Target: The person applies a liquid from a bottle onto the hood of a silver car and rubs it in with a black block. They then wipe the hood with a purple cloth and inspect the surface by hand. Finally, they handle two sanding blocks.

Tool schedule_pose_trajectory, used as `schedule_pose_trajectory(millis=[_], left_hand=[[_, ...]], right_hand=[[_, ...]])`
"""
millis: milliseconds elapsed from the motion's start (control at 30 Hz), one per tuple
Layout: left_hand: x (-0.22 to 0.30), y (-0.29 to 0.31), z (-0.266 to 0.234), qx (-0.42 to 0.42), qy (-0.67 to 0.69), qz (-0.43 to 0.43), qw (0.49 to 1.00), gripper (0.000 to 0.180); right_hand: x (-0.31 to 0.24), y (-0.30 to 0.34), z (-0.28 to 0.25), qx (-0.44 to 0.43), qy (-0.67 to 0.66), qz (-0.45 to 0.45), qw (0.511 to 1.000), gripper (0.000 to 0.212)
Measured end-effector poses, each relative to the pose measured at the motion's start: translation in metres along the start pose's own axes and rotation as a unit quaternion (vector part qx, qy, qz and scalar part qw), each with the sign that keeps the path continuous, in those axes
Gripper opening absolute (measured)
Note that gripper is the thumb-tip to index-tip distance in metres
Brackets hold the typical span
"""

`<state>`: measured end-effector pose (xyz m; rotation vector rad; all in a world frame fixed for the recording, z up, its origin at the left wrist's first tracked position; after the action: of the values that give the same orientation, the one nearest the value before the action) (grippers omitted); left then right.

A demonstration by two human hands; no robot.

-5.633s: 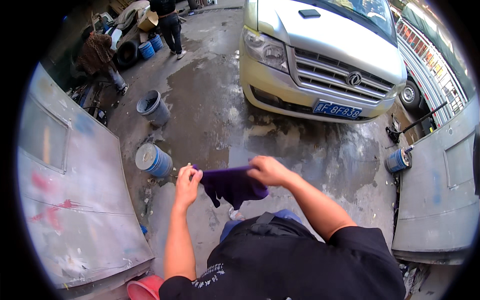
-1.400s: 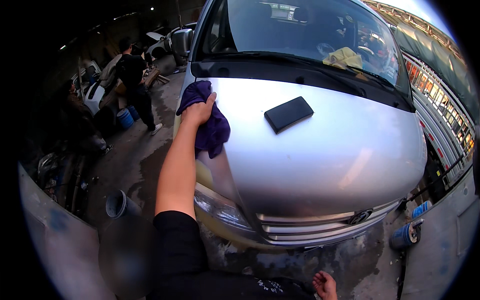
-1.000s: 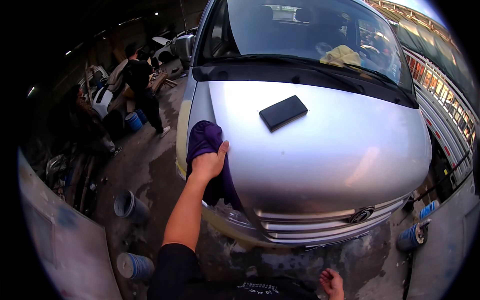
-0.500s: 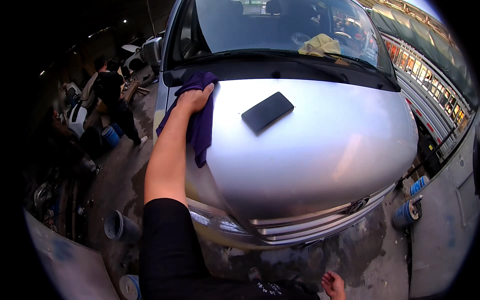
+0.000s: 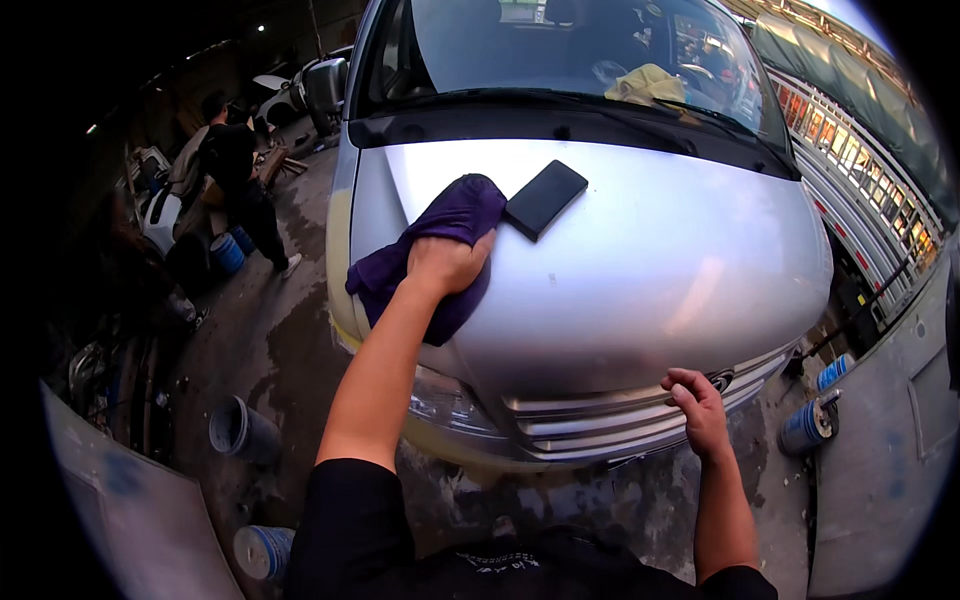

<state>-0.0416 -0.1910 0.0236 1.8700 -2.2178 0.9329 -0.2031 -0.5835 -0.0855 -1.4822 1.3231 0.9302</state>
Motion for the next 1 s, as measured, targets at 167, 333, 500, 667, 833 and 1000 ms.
schedule_pose_trajectory(millis=[167,333,500,667,833,1000], left_hand=[[0.018,0.055,0.013,0.103,0.037,0.094,0.989,0.056],[0.043,0.091,0.034,0.129,0.061,0.088,0.986,0.053],[0.057,0.131,0.058,0.193,0.082,0.129,0.969,0.046],[0.081,0.173,0.088,0.154,0.116,0.108,0.975,0.058],[0.071,0.179,0.105,0.13,0.085,0.145,0.977,0.06],[0.048,0.138,0.051,0.258,0.031,0.09,0.962,0.064]], right_hand=[[-0.124,-0.097,0.049,-0.026,0.284,-0.212,0.935,0.039],[-0.175,-0.173,0.118,0.029,0.439,-0.249,0.863,0.052],[-0.2,-0.192,0.172,-0.004,0.573,-0.126,0.81,0.056],[-0.187,-0.199,0.168,0.011,0.573,-0.111,0.812,0.049],[-0.164,-0.203,0.111,0.061,0.563,-0.102,0.818,0.039],[-0.124,-0.212,0.014,0.089,0.56,-0.06,0.822,0.038]])
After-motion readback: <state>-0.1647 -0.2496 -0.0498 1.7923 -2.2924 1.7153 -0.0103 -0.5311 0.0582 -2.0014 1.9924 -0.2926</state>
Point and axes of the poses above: each hand's wrist, its own y-axis away from the middle knuckle, its own z-axis out of the palm, x = y × z, the point moved 3 cm from there along -y, towards the middle knuckle, and after that the axes turned 10 degrees about y, right-handed, at the moved point
